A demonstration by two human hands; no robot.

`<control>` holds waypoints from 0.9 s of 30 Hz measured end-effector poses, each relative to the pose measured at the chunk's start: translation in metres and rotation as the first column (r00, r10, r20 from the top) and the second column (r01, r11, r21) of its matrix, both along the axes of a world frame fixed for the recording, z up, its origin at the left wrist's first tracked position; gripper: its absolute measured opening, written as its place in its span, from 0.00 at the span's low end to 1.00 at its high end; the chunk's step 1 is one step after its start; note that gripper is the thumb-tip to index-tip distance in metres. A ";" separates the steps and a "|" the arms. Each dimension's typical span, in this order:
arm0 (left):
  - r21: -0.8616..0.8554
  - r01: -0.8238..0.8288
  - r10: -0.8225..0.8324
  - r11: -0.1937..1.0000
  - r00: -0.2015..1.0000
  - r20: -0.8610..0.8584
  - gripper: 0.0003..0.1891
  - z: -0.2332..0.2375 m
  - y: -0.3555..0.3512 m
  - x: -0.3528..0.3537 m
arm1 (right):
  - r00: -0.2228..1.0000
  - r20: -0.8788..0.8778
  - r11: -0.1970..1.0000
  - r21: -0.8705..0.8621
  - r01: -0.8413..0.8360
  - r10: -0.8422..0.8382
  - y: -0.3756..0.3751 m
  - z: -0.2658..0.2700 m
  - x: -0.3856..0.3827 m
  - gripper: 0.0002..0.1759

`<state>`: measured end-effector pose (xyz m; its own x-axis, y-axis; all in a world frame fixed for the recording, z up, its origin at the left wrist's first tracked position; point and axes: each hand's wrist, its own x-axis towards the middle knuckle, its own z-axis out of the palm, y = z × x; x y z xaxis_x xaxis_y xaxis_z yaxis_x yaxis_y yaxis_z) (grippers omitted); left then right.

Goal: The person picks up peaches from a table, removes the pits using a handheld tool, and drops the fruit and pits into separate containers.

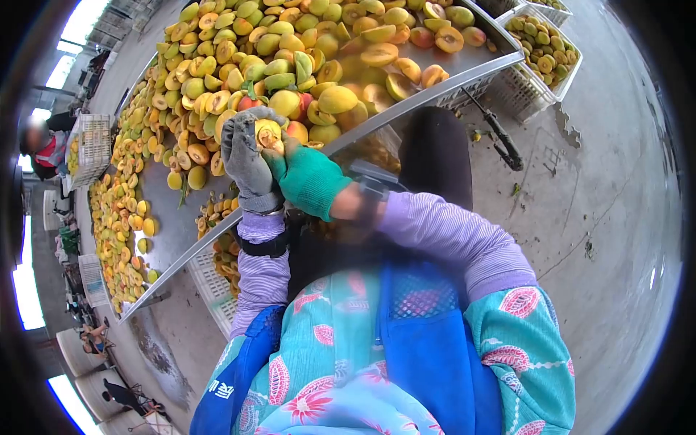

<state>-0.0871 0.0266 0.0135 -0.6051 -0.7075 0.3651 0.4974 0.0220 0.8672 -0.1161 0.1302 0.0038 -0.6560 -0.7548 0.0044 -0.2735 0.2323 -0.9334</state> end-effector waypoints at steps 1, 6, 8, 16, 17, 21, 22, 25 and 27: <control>0.031 0.030 -0.029 0.999 0.999 -0.018 0.11 0.002 0.001 0.001 | 0.995 0.103 1.000 -0.021 -0.005 0.008 -0.001 0.004 0.003 0.27; 0.090 0.167 -0.178 0.982 0.975 0.132 0.14 -0.002 -0.021 0.008 | 0.489 0.834 0.965 -0.186 -0.185 0.254 -0.008 0.021 -0.008 0.30; 0.001 0.236 -0.230 0.972 0.945 0.234 0.12 -0.002 -0.037 0.007 | 0.082 0.906 0.903 -0.398 -0.162 0.414 -0.012 0.007 -0.010 0.30; -0.190 0.261 -0.198 0.946 0.933 0.300 0.11 0.000 -0.046 0.010 | 0.389 0.900 0.980 -0.193 -0.047 0.196 -0.016 0.029 0.006 0.28; -0.247 0.273 -0.182 0.930 0.924 0.335 0.12 0.000 -0.047 0.011 | 0.624 0.752 0.977 -0.175 -0.122 0.213 -0.031 -0.006 0.007 0.28; -0.107 0.366 -0.277 0.925 0.837 0.471 0.17 -0.002 -0.049 0.013 | 0.557 0.777 0.949 -0.166 -0.269 0.293 -0.006 0.022 -0.005 0.24; -0.165 0.408 -0.290 0.898 0.830 0.476 0.18 -0.001 -0.049 0.012 | 0.346 0.876 0.938 -0.280 -0.203 0.337 -0.006 0.021 -0.004 0.24; 0.212 0.397 -0.437 0.893 0.878 0.196 0.19 -0.006 -0.032 0.019 | -0.165 0.877 0.890 -0.455 0.020 0.452 -0.001 0.020 0.011 0.22; 0.166 0.434 -0.457 0.885 0.880 0.134 0.19 -0.006 -0.031 0.026 | 0.019 0.902 0.895 -0.425 -0.131 0.431 0.007 0.027 0.010 0.23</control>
<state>-0.0614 -0.0044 0.0077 -0.9104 -0.3822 0.1582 0.2785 -0.2837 0.9176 -0.1065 0.1367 0.0307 0.0819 -0.9593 -0.2704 0.8893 0.1928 -0.4146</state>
